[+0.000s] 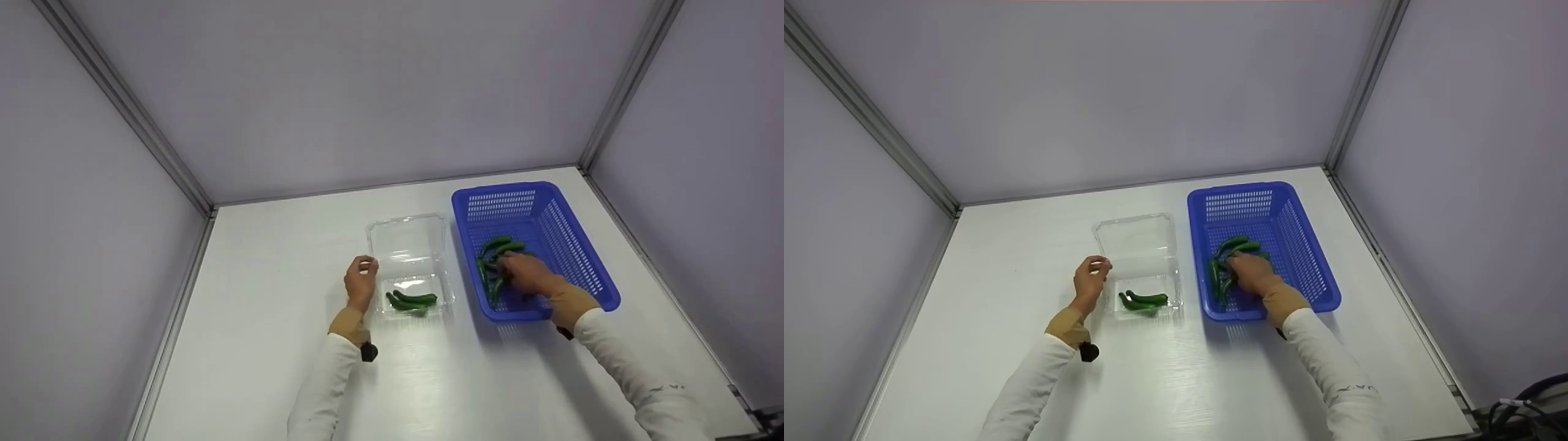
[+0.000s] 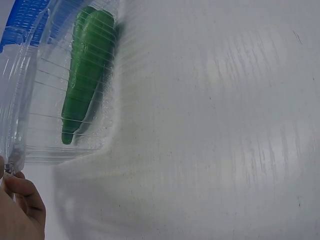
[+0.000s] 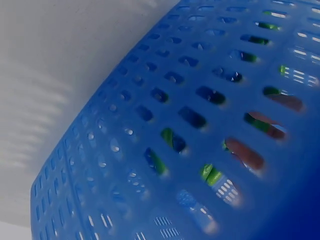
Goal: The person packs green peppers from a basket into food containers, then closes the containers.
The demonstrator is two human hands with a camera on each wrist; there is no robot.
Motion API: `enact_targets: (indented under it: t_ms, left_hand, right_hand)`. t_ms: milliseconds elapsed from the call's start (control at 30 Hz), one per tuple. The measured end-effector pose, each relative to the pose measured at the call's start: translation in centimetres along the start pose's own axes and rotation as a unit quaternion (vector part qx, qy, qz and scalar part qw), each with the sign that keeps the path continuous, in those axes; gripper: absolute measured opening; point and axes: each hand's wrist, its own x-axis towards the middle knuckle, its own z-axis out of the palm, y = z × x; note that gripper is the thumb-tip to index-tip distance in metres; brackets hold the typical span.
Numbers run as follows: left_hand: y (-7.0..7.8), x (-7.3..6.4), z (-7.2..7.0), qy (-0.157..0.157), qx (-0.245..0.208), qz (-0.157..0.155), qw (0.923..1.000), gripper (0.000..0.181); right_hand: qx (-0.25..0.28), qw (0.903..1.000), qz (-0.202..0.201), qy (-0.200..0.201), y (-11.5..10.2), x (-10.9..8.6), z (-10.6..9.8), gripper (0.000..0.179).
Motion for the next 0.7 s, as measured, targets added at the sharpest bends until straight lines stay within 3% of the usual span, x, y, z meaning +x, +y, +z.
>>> enact_targets:
  t_ms: [167,433,700]
  left_hand:
    - [0.0,0.0,0.0,0.001,0.001,0.0,1.0,0.007]
    - [0.3,-0.1,-0.1,-0.006,-0.003,-0.009,0.9999,0.009]
    - [0.4,-0.2,-0.2,-0.005,0.007,-0.01,0.9999,0.009]
  right_hand:
    - [0.015,0.9999,-0.003,0.002,-0.1,-0.3,-0.6,0.022]
    - [0.023,0.9983,-0.03,0.045,0.0,-0.6,-1.6,0.013]
    - [0.013,0.997,-0.035,0.068,-0.3,-0.9,-2.2,0.019]
